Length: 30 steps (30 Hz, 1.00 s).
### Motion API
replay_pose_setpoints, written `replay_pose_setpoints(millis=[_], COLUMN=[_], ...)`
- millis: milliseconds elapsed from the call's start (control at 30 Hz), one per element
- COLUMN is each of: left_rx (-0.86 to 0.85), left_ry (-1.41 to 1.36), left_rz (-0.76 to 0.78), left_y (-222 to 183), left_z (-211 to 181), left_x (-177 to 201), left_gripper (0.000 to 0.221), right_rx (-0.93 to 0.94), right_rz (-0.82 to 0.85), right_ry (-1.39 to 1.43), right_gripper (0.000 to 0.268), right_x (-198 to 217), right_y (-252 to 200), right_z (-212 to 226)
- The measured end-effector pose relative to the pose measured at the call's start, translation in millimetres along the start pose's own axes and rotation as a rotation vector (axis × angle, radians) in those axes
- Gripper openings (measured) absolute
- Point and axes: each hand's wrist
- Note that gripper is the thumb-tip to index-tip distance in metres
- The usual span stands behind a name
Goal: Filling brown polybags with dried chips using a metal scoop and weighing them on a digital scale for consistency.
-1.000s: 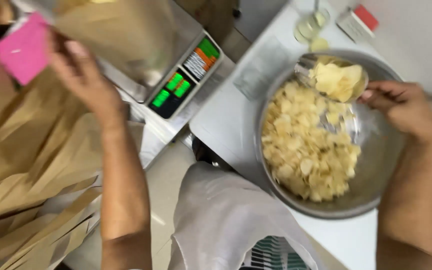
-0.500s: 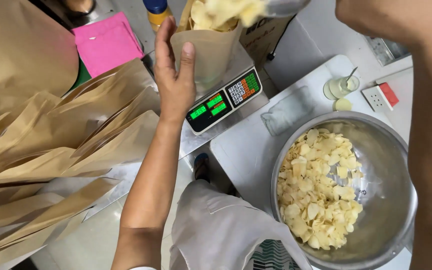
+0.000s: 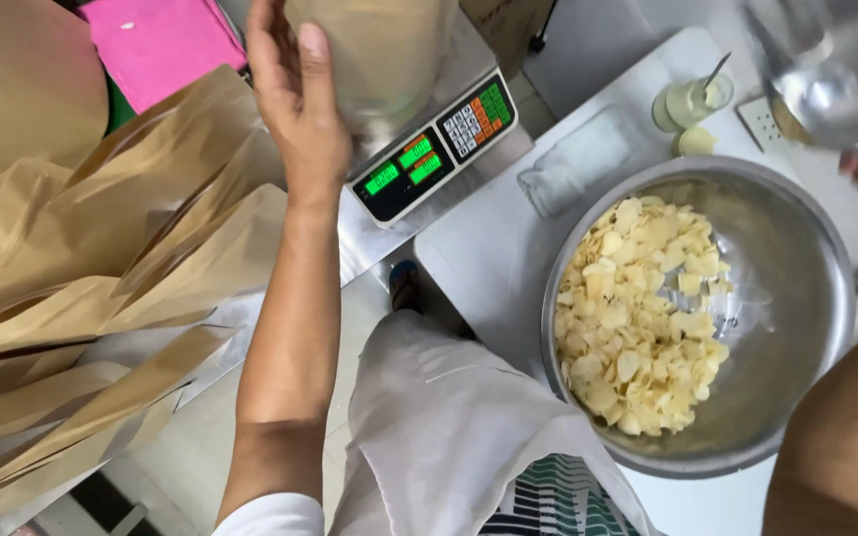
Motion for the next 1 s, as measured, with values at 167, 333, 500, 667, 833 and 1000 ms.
replay_pose_setpoints(millis=[167, 333, 500, 667, 833, 1000], left_rx=[-0.019, -0.119, -0.184, -0.229, -0.278, -0.305], left_ry=[0.037, 0.089, 0.142, 0.197, 0.269, 0.342], left_rz=[-0.058, -0.072, -0.083, -0.182, -0.240, -0.157], left_y=[1.0, 8.2, 10.1, 16.9, 17.0, -4.5], left_z=[6.3, -5.8, -8.0, -17.6, -14.9, -53.5], left_x=[-1.3, -10.2, -16.8, -31.3, -37.2, -43.0], left_gripper=[0.040, 0.026, 0.027, 0.026, 0.030, 0.039], right_rx=[-0.025, 0.038, -0.191, -0.230, -0.175, -0.156], right_rz=[-0.112, -0.009, -0.568, -0.581, -0.505, -0.515], right_ry=[0.591, 0.914, 0.898, 0.780, 0.666, 0.336], right_gripper=[0.007, 0.015, 0.008, 0.021, 0.011, 0.010], right_x=[-49.6, -104.2, -114.5, -117.9, -114.9, -118.2], right_y=[-184.9, -260.1, -335.1, -346.4, -328.2, -305.6], right_z=[-48.6, -41.4, -100.8, -114.9, -94.5, -29.9])
Point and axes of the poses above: each hand's wrist, its own y-axis towards the middle knuckle, its own x-axis out of the back of the hand, z = x × y, and after that the axes turned 7 degrees about y, right-handed
